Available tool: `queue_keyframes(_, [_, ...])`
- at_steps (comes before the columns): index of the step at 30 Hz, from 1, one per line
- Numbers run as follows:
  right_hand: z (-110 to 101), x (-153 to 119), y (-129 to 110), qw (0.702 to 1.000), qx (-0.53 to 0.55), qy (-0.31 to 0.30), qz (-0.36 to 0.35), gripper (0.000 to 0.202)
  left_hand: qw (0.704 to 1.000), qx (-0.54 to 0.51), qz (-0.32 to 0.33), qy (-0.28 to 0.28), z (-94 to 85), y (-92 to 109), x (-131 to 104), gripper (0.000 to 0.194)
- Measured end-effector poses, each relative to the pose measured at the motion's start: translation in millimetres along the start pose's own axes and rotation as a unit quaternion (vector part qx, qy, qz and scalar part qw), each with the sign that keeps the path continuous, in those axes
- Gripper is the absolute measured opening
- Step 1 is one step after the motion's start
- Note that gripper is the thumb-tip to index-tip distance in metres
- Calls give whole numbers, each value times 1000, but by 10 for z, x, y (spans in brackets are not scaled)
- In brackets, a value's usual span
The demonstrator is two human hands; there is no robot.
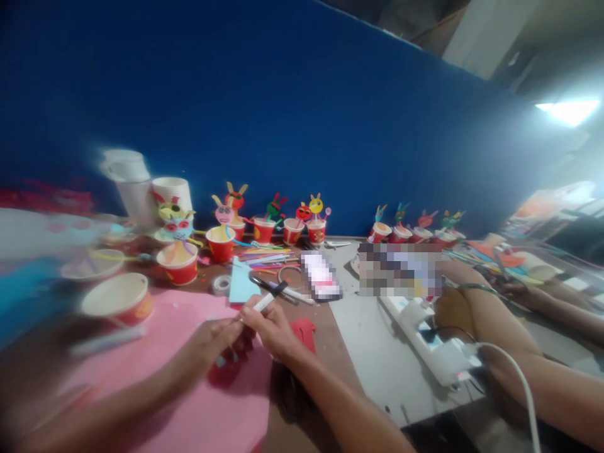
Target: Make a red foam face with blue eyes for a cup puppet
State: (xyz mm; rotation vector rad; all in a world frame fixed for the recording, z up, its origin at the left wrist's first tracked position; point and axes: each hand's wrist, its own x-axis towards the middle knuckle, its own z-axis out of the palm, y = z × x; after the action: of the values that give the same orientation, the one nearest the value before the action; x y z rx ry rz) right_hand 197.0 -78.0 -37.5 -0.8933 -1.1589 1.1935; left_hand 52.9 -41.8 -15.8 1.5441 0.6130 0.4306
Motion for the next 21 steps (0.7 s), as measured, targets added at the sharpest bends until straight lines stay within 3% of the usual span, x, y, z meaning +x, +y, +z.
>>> queue_keyframes(10, [116, -111, -19, 997, 73, 20, 5, 29, 997, -62, 42, 9, 107, 42, -133, 44])
queue_keyframes(16, [190, -145, -98, 994, 109, 28, 4, 28, 993, -83, 67, 54, 194, -7, -162, 44])
queue_keyframes(21, [226, -161, -137, 993, 114, 34, 7, 30, 991, -101, 74, 56, 219, -78, -179, 40])
